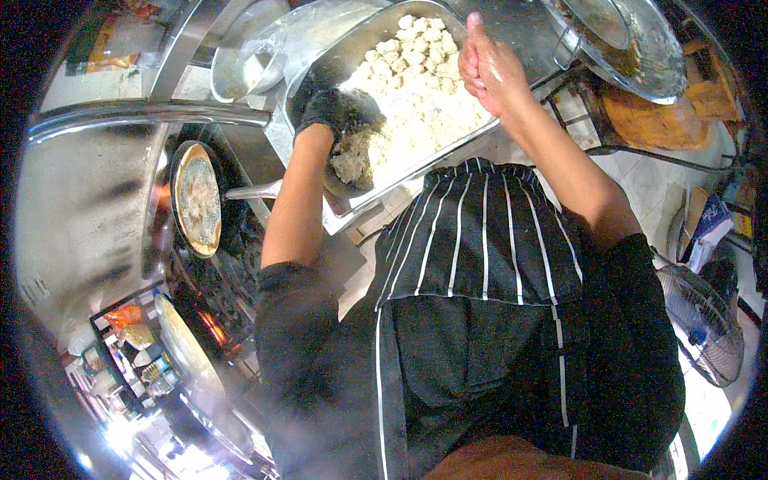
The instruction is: The person repeatedly pinches off small portions of dough from a large mass in a metal tray and rolls them into small balls. The person wears a black glove on the left hand and uses both hands to shape the dough balls, placing them back into the tray.
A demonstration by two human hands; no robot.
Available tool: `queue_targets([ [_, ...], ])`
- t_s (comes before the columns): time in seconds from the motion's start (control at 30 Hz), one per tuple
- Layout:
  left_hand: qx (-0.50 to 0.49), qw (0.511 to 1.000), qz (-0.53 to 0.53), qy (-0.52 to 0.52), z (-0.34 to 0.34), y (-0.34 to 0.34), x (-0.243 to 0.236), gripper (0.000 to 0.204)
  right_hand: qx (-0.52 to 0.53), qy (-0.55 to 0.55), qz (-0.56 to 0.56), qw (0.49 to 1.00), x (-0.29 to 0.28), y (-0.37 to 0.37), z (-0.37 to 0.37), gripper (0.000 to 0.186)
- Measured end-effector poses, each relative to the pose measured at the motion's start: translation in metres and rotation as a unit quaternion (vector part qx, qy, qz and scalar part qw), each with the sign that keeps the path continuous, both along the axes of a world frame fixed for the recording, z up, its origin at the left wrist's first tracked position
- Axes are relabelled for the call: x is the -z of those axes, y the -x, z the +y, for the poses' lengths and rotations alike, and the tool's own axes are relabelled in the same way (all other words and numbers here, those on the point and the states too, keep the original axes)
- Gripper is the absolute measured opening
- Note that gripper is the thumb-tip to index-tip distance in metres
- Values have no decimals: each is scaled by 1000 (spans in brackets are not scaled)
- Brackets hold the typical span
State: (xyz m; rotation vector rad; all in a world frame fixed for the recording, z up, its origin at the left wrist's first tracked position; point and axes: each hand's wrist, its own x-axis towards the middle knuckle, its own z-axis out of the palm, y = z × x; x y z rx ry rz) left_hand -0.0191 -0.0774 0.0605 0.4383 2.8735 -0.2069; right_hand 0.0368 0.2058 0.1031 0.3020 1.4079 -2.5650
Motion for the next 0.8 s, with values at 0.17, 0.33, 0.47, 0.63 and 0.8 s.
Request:
queue_targets([
  [0.17, 36, 981, -115, -153, 46, -17, 5, 32, 50, 3, 0, 999, -3, 0, -1, 53],
  [0.33, 197, 952, -101, -211, 90, -66, 0, 31, 51, -22, 20, 998, -6, -2, -2, 44],
  [0.47, 187, 958, -137, -170, 78, -78, -37, 27, -4, -80, 115, 990, 6, 2, 4, 24],
  [0.63, 187, 915, -200, -298, 36, -59, -29, 34, -95, -59, 99, 989, 15, 4, 5, 19],
  [0.8, 213, 929, -173, -247, 30, -62, -19, 35, -121, 30, 97, 988, 20, 8, 6, 17],
])
